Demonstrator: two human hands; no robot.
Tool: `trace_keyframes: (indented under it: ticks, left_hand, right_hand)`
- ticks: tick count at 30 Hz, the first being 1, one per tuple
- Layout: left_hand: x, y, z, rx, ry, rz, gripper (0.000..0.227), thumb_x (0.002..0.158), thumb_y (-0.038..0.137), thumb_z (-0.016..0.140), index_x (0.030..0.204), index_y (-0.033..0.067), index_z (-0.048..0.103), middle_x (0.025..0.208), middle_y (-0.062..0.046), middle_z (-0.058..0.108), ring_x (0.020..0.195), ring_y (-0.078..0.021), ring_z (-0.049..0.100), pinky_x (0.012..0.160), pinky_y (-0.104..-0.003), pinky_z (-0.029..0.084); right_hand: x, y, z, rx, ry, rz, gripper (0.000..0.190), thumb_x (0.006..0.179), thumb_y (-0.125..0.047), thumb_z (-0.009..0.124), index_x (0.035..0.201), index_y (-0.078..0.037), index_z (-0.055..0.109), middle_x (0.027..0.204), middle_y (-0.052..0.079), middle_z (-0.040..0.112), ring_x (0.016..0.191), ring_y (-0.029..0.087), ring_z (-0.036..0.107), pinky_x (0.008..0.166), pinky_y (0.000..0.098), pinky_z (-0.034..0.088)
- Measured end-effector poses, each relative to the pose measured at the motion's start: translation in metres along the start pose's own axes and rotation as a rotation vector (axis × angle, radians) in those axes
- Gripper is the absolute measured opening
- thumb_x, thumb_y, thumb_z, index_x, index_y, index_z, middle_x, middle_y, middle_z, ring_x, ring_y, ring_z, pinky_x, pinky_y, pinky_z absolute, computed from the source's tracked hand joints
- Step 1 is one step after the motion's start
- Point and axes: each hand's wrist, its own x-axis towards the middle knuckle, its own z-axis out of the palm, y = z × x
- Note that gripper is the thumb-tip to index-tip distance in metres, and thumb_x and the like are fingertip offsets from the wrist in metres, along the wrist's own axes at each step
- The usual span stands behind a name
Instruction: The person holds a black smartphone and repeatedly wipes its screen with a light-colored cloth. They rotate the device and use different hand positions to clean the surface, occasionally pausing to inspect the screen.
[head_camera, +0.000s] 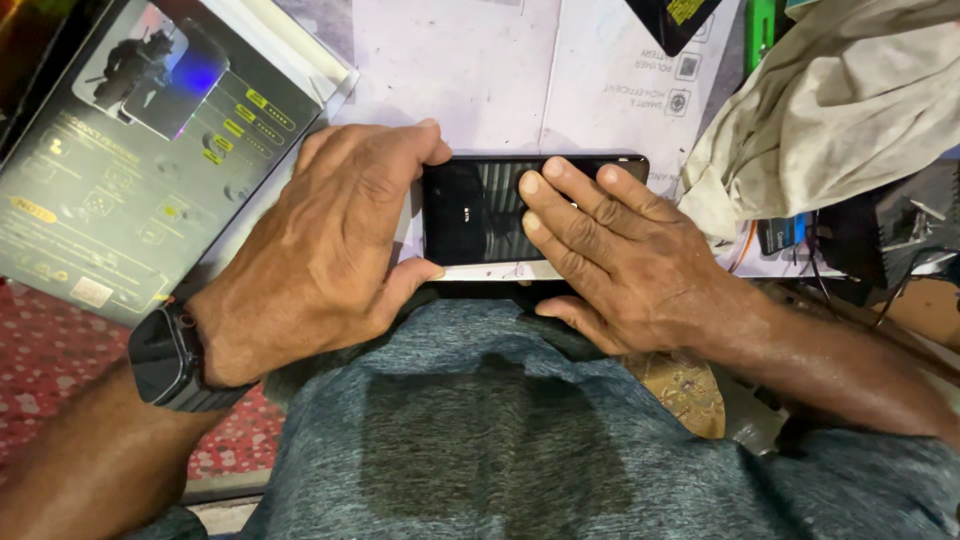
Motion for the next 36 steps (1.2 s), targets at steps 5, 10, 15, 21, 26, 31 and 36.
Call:
trace_keyframes:
  ticks: [5, 10, 15, 21, 26, 31, 36]
  left_hand:
    - [0.000, -0.001, 0.002, -0.006, 0.011, 0.009, 0.101, 0.075, 0.010, 0.090, 0.151, -0.0036, 0.024, 0.134, -0.022, 0.057, 0.127, -0.0371, 0.057, 0.112, -0.052, 0.042]
    - [-0.003, -0.003, 0.002, -0.001, 0.015, 0.026, 0.102, 0.076, 0.010, 0.090, 0.152, -0.0039, 0.024, 0.136, -0.022, 0.056, 0.128, -0.0371, 0.056, 0.113, -0.052, 0.042]
    - [-0.003, -0.002, 0.000, -0.004, 0.017, 0.026, 0.102, 0.075, 0.009, 0.090, 0.151, -0.0042, 0.024, 0.137, -0.021, 0.055, 0.128, -0.0367, 0.056, 0.113, -0.052, 0.042]
    - [-0.004, -0.002, -0.001, -0.012, 0.014, 0.017, 0.099, 0.076, 0.009, 0.090, 0.151, -0.0039, 0.026, 0.137, -0.020, 0.055, 0.128, -0.0375, 0.056, 0.112, -0.052, 0.041]
    - [-0.005, -0.003, -0.002, -0.015, 0.016, 0.005, 0.098, 0.075, 0.008, 0.089, 0.150, -0.0049, 0.028, 0.138, -0.022, 0.054, 0.128, -0.0394, 0.055, 0.113, -0.054, 0.040]
    - [-0.005, -0.005, -0.001, -0.030, 0.010, -0.005, 0.097, 0.075, 0.009, 0.089, 0.150, -0.0053, 0.029, 0.137, -0.021, 0.055, 0.129, -0.0388, 0.055, 0.113, -0.054, 0.040]
    - [-0.007, -0.005, -0.001, -0.013, 0.015, -0.006, 0.096, 0.076, 0.007, 0.088, 0.150, -0.0053, 0.028, 0.137, -0.020, 0.055, 0.129, -0.0384, 0.055, 0.114, -0.053, 0.039]
  right_hand:
    - [0.000, -0.001, 0.002, -0.027, -0.008, -0.002, 0.072, 0.098, -0.046, 0.073, 0.141, 0.011, 0.059, 0.155, 0.027, 0.050, 0.151, 0.037, 0.037, 0.127, 0.0499, 0.015]
    - [0.001, -0.002, 0.005, -0.054, -0.018, -0.010, 0.072, 0.098, -0.046, 0.074, 0.140, 0.010, 0.061, 0.156, 0.026, 0.050, 0.151, 0.037, 0.035, 0.128, 0.0504, 0.013]
    - [0.002, -0.002, 0.009, -0.056, -0.034, -0.014, 0.072, 0.098, -0.048, 0.074, 0.139, 0.010, 0.062, 0.157, 0.025, 0.049, 0.152, 0.038, 0.033, 0.129, 0.0503, 0.012]
    - [0.012, -0.007, 0.018, -0.026, -0.001, -0.071, 0.070, 0.102, -0.051, 0.072, 0.143, 0.005, 0.061, 0.160, 0.018, 0.049, 0.153, 0.039, 0.028, 0.129, 0.0516, 0.006]
    - [0.019, -0.011, 0.018, -0.014, 0.002, -0.058, 0.071, 0.102, -0.051, 0.070, 0.147, 0.003, 0.060, 0.161, 0.016, 0.048, 0.153, 0.040, 0.028, 0.129, 0.0511, 0.005]
    - [0.021, -0.011, 0.020, 0.006, 0.007, -0.047, 0.071, 0.101, -0.052, 0.071, 0.147, 0.001, 0.060, 0.161, 0.014, 0.049, 0.154, 0.039, 0.027, 0.130, 0.0517, 0.003]
    - [0.024, -0.016, 0.018, -0.033, -0.017, -0.023, 0.069, 0.101, -0.052, 0.072, 0.147, -0.002, 0.063, 0.162, 0.012, 0.049, 0.155, 0.039, 0.026, 0.129, 0.0533, 0.001]
